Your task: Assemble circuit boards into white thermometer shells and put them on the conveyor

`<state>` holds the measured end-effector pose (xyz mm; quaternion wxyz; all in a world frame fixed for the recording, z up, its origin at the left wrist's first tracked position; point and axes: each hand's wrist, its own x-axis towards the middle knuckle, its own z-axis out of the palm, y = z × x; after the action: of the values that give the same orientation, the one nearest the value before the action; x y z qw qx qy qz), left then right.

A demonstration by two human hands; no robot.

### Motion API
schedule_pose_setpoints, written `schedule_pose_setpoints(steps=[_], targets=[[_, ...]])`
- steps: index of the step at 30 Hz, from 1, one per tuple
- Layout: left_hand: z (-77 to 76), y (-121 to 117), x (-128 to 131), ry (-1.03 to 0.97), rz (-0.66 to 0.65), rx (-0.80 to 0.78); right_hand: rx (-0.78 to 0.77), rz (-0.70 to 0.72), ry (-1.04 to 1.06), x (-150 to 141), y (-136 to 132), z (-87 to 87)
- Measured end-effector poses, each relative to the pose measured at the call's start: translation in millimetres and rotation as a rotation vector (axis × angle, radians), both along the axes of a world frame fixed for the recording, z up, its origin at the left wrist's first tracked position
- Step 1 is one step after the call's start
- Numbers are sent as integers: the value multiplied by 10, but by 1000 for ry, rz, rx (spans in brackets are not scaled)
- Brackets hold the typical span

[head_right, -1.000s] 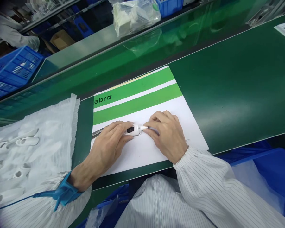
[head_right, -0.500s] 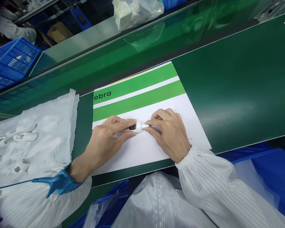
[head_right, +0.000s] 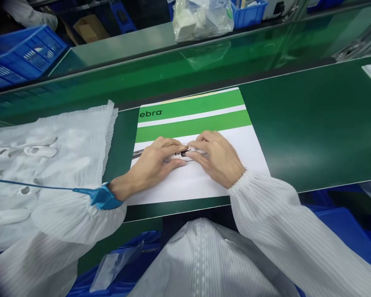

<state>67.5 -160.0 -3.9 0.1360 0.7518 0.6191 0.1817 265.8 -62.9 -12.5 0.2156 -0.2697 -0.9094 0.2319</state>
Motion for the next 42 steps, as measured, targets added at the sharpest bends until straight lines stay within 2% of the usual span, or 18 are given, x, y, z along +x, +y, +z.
schedule_pose_setpoints(steps=[2, 5, 9, 13, 17, 21, 24, 38, 42], targets=[[41, -5, -53, -56, 33, -54, -22, 52, -30, -81, 42, -18], [78, -13, -103, -51, 76, -45, -77, 43, -4, -120, 89, -49], [87, -3, -109, 0, 56, -50, -171, 48, -35, -92, 107, -27], [95, 16, -100, -29, 48, -56, -32, 88, -39, -83, 67, -43], [101, 69, 30, -75, 56, -9, 137, 75, 36, -83, -1, -129], [116, 162, 203, -99, 50, -58, 182, 79, 21, -75, -42, -169], [135, 205, 237, -81, 74, -117, 191, 75, 10, -77, -61, -171], [176, 239, 163, -140, 83, -214, 92, 69, 11, -93, -71, -143], [194, 246, 139, -133, 104, -250, -1, 81, 23, -103, -42, -123]])
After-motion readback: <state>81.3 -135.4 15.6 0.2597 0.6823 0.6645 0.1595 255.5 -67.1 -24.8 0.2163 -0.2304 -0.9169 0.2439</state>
